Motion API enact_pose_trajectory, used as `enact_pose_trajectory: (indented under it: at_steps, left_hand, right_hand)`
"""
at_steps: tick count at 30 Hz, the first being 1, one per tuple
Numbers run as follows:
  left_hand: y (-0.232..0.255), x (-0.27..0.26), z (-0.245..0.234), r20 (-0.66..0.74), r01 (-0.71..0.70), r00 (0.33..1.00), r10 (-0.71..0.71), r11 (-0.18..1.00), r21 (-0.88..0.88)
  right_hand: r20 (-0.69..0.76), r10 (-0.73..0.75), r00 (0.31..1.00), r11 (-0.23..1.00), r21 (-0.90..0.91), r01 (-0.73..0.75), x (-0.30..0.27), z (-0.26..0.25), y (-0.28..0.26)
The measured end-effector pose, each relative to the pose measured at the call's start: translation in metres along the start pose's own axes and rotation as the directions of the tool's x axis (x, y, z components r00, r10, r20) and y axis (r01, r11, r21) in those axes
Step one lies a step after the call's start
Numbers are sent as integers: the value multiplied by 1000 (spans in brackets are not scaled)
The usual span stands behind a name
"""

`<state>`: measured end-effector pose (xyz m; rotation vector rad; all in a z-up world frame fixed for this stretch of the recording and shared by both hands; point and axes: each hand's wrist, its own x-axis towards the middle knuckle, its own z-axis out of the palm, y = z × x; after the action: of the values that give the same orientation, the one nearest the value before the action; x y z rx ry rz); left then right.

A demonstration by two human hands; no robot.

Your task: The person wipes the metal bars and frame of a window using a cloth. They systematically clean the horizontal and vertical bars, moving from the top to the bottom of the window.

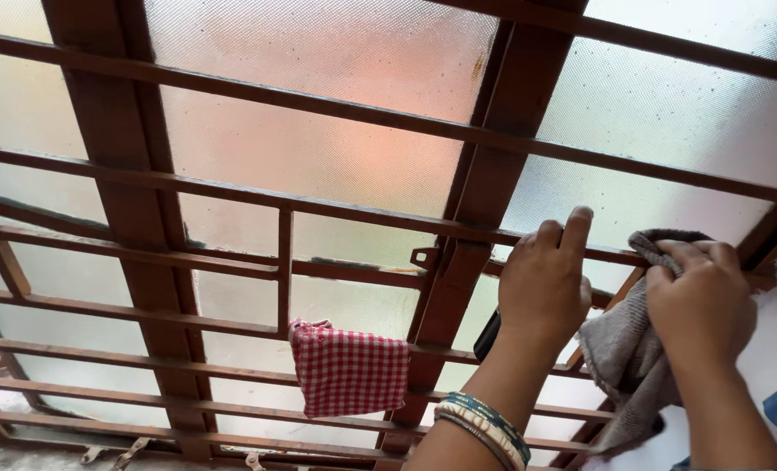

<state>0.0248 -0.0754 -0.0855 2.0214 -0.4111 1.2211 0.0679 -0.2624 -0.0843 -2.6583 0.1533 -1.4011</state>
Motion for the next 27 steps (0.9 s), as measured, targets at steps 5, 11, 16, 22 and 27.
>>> enact_pose_trajectory:
  at_steps: [5,11,16,22,27]
  left_hand:
    - [-3,-4,3,-38,-33,999,33,999,-10]
    - [-4,-5,10,-80,-59,995,62,998,39]
    - [5,-2,13,-78,9,997,-5,999,44]
    - [31,2,36,-27,16,1000,-15,1000,15]
    - [50,3,62,-14,1,1000,-2,999,-49]
  right_hand:
    - [-30,-120,992,990,72,122,-10,-5,-11]
    - [-12,-130,991,983,127,131,6,3,28]
    - [-53,-41,998,999,22,42,10,11,45]
    - [-24,-116,993,984,135,118,1,-2,25]
    - [-11,-174,985,954,246,172,15,8,58]
